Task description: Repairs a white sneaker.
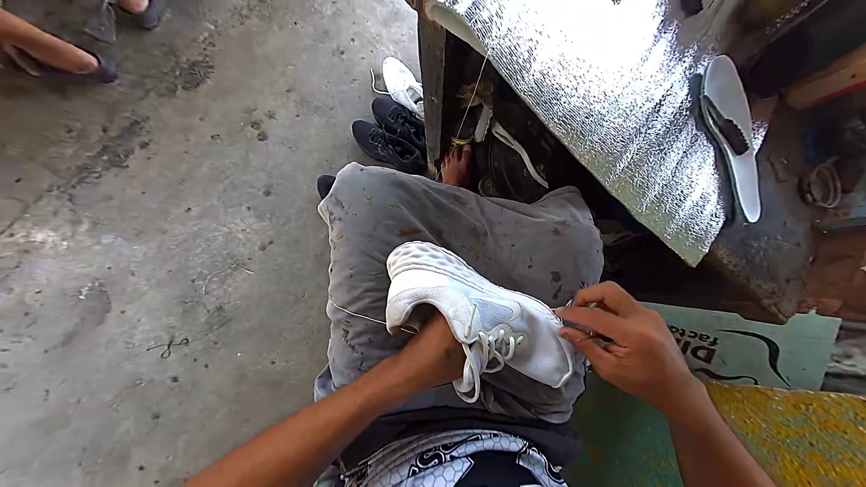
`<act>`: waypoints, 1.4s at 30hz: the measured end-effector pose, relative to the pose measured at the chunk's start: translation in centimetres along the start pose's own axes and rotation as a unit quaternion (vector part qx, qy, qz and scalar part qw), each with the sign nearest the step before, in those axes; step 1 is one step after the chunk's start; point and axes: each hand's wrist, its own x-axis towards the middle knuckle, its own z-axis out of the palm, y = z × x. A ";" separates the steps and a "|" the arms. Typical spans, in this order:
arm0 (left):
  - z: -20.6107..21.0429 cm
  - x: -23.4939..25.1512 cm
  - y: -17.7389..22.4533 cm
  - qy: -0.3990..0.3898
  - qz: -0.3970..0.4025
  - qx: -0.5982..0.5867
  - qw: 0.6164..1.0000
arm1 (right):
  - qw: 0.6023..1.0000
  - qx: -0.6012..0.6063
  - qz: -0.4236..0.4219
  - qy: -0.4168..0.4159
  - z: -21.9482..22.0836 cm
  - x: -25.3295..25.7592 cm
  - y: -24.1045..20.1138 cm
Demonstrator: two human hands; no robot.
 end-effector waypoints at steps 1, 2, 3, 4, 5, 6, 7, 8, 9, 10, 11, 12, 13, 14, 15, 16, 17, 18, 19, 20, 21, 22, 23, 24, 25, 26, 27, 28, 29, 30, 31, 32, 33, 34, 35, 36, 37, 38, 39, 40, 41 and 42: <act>0.0 -0.1 0.0 0.000 0.002 0.003 1.000 | 0.999 -0.034 -0.007 -0.001 0.6 0.4 -0.2; 0.0 -0.1 0.1 -0.001 0.001 0.005 1.000 | 0.999 -0.048 -0.004 0.005 0.9 0.6 -0.2; -0.1 -0.1 0.3 -0.003 -0.002 0.004 1.000 | 0.999 -0.030 0.009 0.015 0.8 0.5 -0.3; -0.2 0.0 0.4 -0.005 -0.007 0.003 1.000 | 0.999 0.028 0.028 0.023 0.2 0.3 -0.4; -0.3 0.1 0.5 -0.005 -0.013 0.001 1.000 | 0.992 0.115 0.039 0.022 -0.9 -0.1 -0.6; -0.3 0.0 0.6 -0.003 -0.017 0.001 1.000 | 0.979 0.201 0.034 0.002 -2.1 -0.7 -0.8; -0.3 -0.1 0.6 0.000 -0.015 0.000 1.000 | 0.962 0.269 0.016 -0.051 -3.2 -1.6 -0.8; -0.3 -0.2 0.6 0.001 -0.010 0.002 1.000 | 0.944 0.306 -0.005 -0.124 -3.9 -2.2 -0.5; -0.3 -0.3 0.4 -0.001 -0.004 0.006 1.000 | 0.938 0.290 -0.018 -0.190 -4.1 -2.8 0.0; -0.2 -0.4 0.1 -0.005 0.000 0.005 1.000 | 0.951 0.210 -0.008 -0.227 -4.1 -3.2 0.4; -0.2 -0.5 -0.1 -0.010 0.004 0.004 1.000 | 0.970 0.101 0.021 -0.219 -4.0 -3.4 0.4; -0.2 -0.7 -0.3 -0.014 0.010 0.003 1.000 | 0.983 0.013 0.053 -0.178 -3.7 -3.2 0.4; -0.3 -0.8 -0.4 -0.017 0.016 0.004 1.000 | 0.987 -0.049 0.081 -0.130 -3.4 -2.8 0.2; -0.2 -1.0 -0.5 -0.017 0.022 0.004 1.000 | 0.987 -0.098 0.094 -0.087 -2.9 -2.4 0.0; -0.2 -1.3 -0.6 -0.013 0.028 0.003 1.000 | 0.985 -0.132 0.091 -0.056 -2.2 -1.9 -0.3; -0.1 -1.4 -0.8 -0.009 0.033 0.002 0.999 | 0.985 -0.146 0.081 -0.041 -1.4 -1.4 -0.3; -0.2 -1.5 -0.8 -0.007 0.034 -0.002 0.999 | 0.987 -0.134 0.071 -0.051 -0.6 -0.9 -0.1; -0.3 -1.5 -0.6 -0.006 0.033 -0.009 0.999 | 0.991 -0.096 0.066 -0.073 -0.2 -0.6 0.4; -0.4 -1.5 -0.4 -0.005 0.032 -0.014 0.999 | 0.993 -0.035 0.064 -0.095 -0.1 -0.4 1.1; -0.6 -1.5 -0.2 -0.005 0.028 -0.022 0.999 | 0.992 0.040 0.062 -0.106 -0.3 -0.5 2.0; -0.7 -1.4 -0.1 -0.005 0.022 -0.030 0.999 | 0.986 0.121 0.062 -0.100 -0.8 -0.6 2.7; -0.8 -1.3 0.0 -0.003 0.015 -0.040 0.999 | 0.975 0.197 0.063 -0.082 -1.4 -0.9 3.1; -0.7 -1.2 0.0 -0.001 0.009 -0.049 0.999 | 0.959 0.267 0.072 -0.061 -1.8 -1.4 3.4; -0.7 -1.0 -0.1 0.000 0.005 -0.056 0.998 | 0.937 0.337 0.084 -0.035 -2.0 -1.7 3.5; -0.7 -0.6 -0.2 -0.002 0.003 -0.058 0.998 | 0.903 0.417 0.099 -0.006 -1.9 -2.0 3.7; -0.7 -0.1 -0.3 -0.010 0.001 -0.053 0.999 | 0.859 0.501 0.110 0.015 -1.5 -2.1 3.7; -0.9 0.3 -0.4 -0.024 0.005 -0.035 0.999 | 0.805 0.582 0.114 0.025 -0.8 -2.1 3.6; -1.1 0.6 -0.5 -0.043 0.009 -0.008 0.999 | 0.749 0.651 0.118 0.032 0.0 -1.9 3.3; -1.5 0.9 -0.5 -0.062 0.013 0.028 0.998 | 0.703 0.699 0.125 0.035 0.7 -1.7 2.9; -1.8 1.1 -0.3 -0.077 0.014 0.070 0.994 | 0.685 0.715 0.134 0.041 1.2 -1.4 2.3; -2.1 1.2 -0.2 -0.093 0.012 0.113 0.989 | 0.714 0.683 0.146 0.058 1.5 -1.0 1.7; -2.4 1.4 -0.1 -0.108 0.002 0.151 0.983 | 0.794 0.582 0.155 0.080 1.7 -0.8 1.0; -2.6 1.3 0.1 -0.114 -0.002 0.184 0.976 | 0.893 0.413 0.154 0.096 1.8 -0.8 0.5; -2.9 1.3 0.2 -0.119 -0.007 0.213 0.970 | 0.960 0.225 0.148 0.080 1.7 -1.0 -0.1; -3.2 1.1 0.6 -0.124 -0.011 0.240 0.963 | 0.984 0.077 0.149 0.052 1.7 -1.1 -0.7; -3.7 0.8 1.2 -0.125 -0.014 0.260 0.957 | 0.987 -0.023 0.156 0.031 1.8 -1.1 -1.3; -4.2 0.3 1.8 -0.114 0.002 0.274 0.955 | 0.983 -0.081 0.162 0.023 1.9 -0.9 -1.6; -5.0 -0.3 2.2 -0.100 0.020 0.282 0.954 | 0.979 -0.114 0.167 0.026 1.9 -0.8 -1.8; -6.2 -1.1 2.6 -0.087 0.026 0.288 0.953 | 0.976 -0.131 0.171 0.031 1.8 -0.8 -1.7; -7.9 -2.3 2.7 -0.079 0.016 0.297 0.952 | 0.974 -0.138 0.174 0.033 1.7 -0.8 -1.6; -9.9 -3.4 2.4 -0.074 -0.006 0.306 0.949 | 0.974 -0.141 0.176 0.033 1.7 -0.8 -1.5; -12.2 -4.5 1.6 -0.077 -0.037 0.312 0.946 | 0.973 -0.143 0.175 0.034 1.7 -0.7 -1.3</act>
